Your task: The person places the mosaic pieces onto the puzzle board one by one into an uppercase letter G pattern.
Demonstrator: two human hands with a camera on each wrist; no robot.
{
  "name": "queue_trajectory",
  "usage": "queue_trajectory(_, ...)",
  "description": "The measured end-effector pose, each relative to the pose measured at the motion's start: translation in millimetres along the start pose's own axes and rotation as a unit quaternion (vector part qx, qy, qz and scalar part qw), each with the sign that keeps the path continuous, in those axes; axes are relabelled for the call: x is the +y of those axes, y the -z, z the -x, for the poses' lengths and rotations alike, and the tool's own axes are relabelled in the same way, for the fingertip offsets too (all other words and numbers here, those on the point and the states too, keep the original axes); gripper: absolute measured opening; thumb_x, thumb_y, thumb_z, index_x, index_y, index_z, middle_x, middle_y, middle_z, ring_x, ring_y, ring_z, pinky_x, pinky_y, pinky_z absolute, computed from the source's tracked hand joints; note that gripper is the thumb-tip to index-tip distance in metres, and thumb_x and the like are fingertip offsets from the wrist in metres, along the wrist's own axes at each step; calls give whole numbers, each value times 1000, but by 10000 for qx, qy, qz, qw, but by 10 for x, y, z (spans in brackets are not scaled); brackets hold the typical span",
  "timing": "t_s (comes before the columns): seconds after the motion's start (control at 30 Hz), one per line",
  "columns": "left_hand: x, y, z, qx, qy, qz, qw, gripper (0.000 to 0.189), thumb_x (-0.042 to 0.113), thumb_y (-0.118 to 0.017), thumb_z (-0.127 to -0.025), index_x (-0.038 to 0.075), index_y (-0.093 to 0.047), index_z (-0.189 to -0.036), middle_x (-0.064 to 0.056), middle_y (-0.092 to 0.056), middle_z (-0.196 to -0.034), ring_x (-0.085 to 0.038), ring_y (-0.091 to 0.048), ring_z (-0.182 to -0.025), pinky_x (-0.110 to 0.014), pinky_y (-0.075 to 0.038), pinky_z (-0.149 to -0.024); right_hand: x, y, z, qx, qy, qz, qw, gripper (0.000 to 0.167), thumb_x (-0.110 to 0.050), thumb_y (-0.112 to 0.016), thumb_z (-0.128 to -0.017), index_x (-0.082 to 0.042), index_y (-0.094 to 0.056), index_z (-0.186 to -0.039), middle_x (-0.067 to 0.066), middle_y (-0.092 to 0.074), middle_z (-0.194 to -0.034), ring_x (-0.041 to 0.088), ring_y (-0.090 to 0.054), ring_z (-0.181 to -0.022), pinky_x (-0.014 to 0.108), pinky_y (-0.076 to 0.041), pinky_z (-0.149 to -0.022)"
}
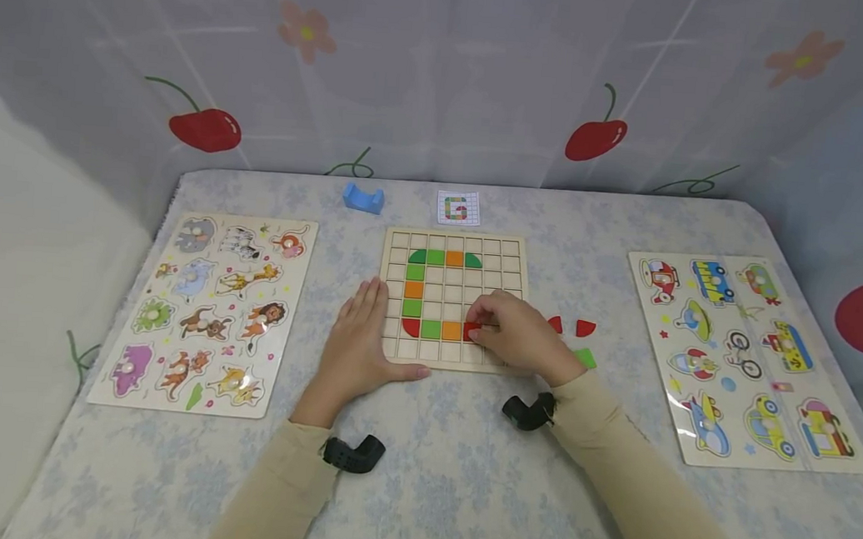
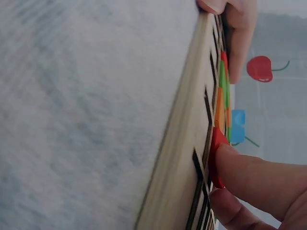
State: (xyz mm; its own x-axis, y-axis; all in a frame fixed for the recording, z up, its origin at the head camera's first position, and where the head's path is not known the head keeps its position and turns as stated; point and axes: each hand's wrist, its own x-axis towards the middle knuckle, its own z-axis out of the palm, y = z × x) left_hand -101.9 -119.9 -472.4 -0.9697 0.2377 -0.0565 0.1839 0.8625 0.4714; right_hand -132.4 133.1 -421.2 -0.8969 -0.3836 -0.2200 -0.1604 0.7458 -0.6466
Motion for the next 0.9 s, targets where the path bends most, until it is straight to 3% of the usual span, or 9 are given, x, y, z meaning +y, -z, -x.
queue_trajectory(0.33, 11, 16, 0, -22, -9, 3, 10000, 143, 84, -71, -61, 4, -4, -160, -10, -2, -169, -24, 1, -157, -46, -8, -127, -36, -22, 60, 131, 186, 389, 9990, 6, -19, -74, -90, -17, -77, -95, -3, -61, -98, 16, -57, -84, 29, -50, -74)
queue_trajectory(0.5, 14, 22, 11, -59, 29, 25, 10000, 143, 83, -71, -61, 5, -3, -160, -10, -2, -169, -24, 1, -157, -46, -7, -127, 0, 23, 157, 100, 528, 357, 9979, 21, -14, -74, -89, -14, -77, -109, -1, -63, -103, 14, -55, -79, 27, -49, -69)
queue_trajectory(0.7, 6, 14, 6, -57, 24, 9, 10000, 143, 83, -72, -61, 5, -3, -160, -10, -1, -169, -24, 2, -157, -46, -7, -127, 208, 171, 356, 244, 302, 205, 9990, 33, -17, -71, -91, -18, -68, -124, 0, -62, -106, 17, -51, -84, 31, -46, -73)
queue_trajectory(0.9, 8, 17, 2, -64, 19, -12, 10000, 143, 83, -72, -61, 5, -3, -160, -9, 0, -169, -24, 3, -157, -45, -6, -128, 524, 443, 632, 319, 62, 457, 9984, 35, -13, -71, -91, -13, -65, -126, 5, -64, -112, 22, -57, -98, 39, -48, -83)
